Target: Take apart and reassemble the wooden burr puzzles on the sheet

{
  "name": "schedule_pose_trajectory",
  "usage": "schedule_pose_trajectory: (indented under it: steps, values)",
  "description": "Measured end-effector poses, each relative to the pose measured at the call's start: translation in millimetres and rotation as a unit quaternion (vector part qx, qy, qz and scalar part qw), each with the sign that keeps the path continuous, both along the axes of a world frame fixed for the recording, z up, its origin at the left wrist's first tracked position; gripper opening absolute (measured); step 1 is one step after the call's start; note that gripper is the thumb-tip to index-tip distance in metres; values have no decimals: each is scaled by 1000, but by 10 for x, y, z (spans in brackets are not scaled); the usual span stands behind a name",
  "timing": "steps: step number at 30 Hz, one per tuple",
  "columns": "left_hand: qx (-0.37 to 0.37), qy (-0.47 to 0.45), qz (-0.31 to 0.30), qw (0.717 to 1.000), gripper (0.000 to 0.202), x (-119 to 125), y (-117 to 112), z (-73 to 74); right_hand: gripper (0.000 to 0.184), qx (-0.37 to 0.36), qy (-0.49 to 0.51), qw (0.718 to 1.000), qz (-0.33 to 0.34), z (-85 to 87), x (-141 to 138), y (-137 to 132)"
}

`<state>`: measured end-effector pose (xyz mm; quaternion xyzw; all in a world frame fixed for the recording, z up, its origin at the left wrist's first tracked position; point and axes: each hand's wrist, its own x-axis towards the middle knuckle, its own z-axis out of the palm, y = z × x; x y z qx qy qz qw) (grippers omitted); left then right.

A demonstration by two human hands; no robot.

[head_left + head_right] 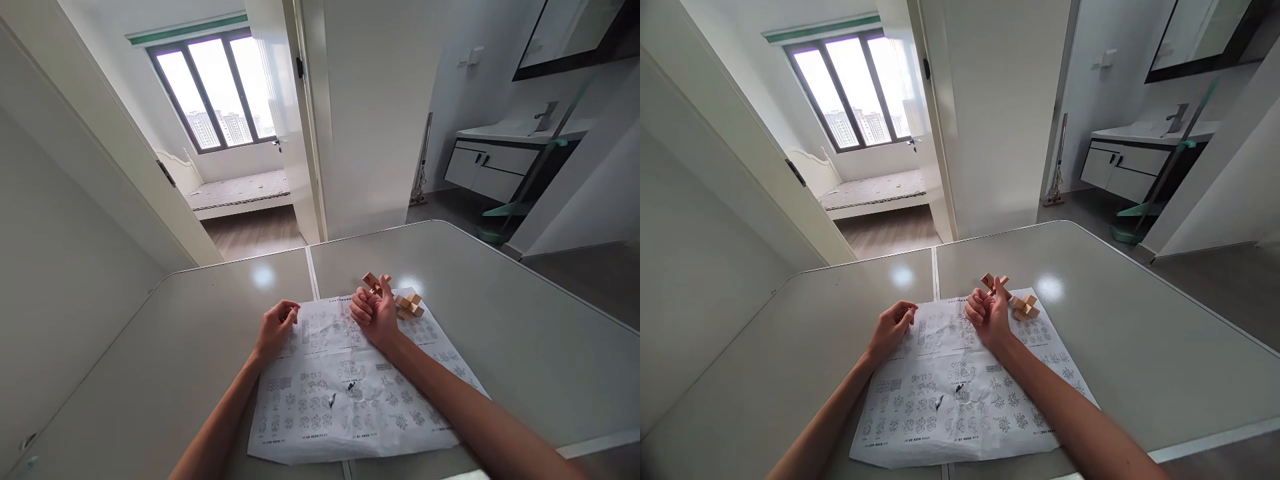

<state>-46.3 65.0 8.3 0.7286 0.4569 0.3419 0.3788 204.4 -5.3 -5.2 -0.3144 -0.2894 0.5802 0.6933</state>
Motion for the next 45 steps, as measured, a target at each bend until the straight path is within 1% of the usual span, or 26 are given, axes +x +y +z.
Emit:
schedule_pose_trajectory:
  steps: [4, 11, 17, 22, 24, 27, 31, 34, 36, 37, 39, 40, 42, 44, 45]
  values:
    - [-3, 1, 1, 1000, 25, 6, 4, -3, 69, 15, 3, 1000, -1, -46, 41, 11]
    - [-5, -1, 1, 1000, 25, -2, 21, -36, 65, 4, 36, 999, 4, -92, 80, 47]
    - [-1, -3, 0, 1000, 26, -4, 25, -51, 50, 4, 68, 997, 23, -116, 73, 64]
    - [3, 0, -1, 1000, 26, -5, 19, -34, 43, 11, 84, 995, 43, -141, 66, 90]
    - [3, 1, -3, 1000, 26, -7, 15, -24, 40, 12, 88, 994, 64, -142, 57, 100]
    - [2, 2, -4, 1000, 26, -11, 11, -17, 38, 11, 89, 990, 113, -138, 26, 102]
    - [-2, -6, -7, 1000, 27, -20, 10, -12, 39, 9, 76, 979, 191, -136, -56, 62]
    - [-11, -16, -23, 1000, 29, -21, -18, 25, 38, 5, 58, 964, 261, -141, -131, 15]
    - [-28, -32, -53, 998, 32, -10, -59, 65, 37, 2, 46, 947, 316, -136, -173, -18]
    - [-40, -47, -80, 995, 34, 0, -85, 84, 36, 0, 41, 937, 346, -128, -190, -34]
    - [-67, -88, -159, 981, 41, 28, -141, 112, 34, -5, 31, 915, 403, -104, -215, -67]
    - [-82, -109, -203, 970, 50, 45, -169, 118, 33, -8, 27, 903, 428, -89, -225, -83]
    - [-110, -142, -273, 945, 75, 78, -217, 114, 32, -13, 21, 882, 470, -66, -240, -108]
    - [-150, -165, -316, 922, 100, 104, -252, 98, 32, -13, 25, 859, 512, -61, -253, -121]
    - [-167, -174, -328, 913, 108, 113, -266, 89, 33, -12, 32, 844, 535, -68, -260, -122]
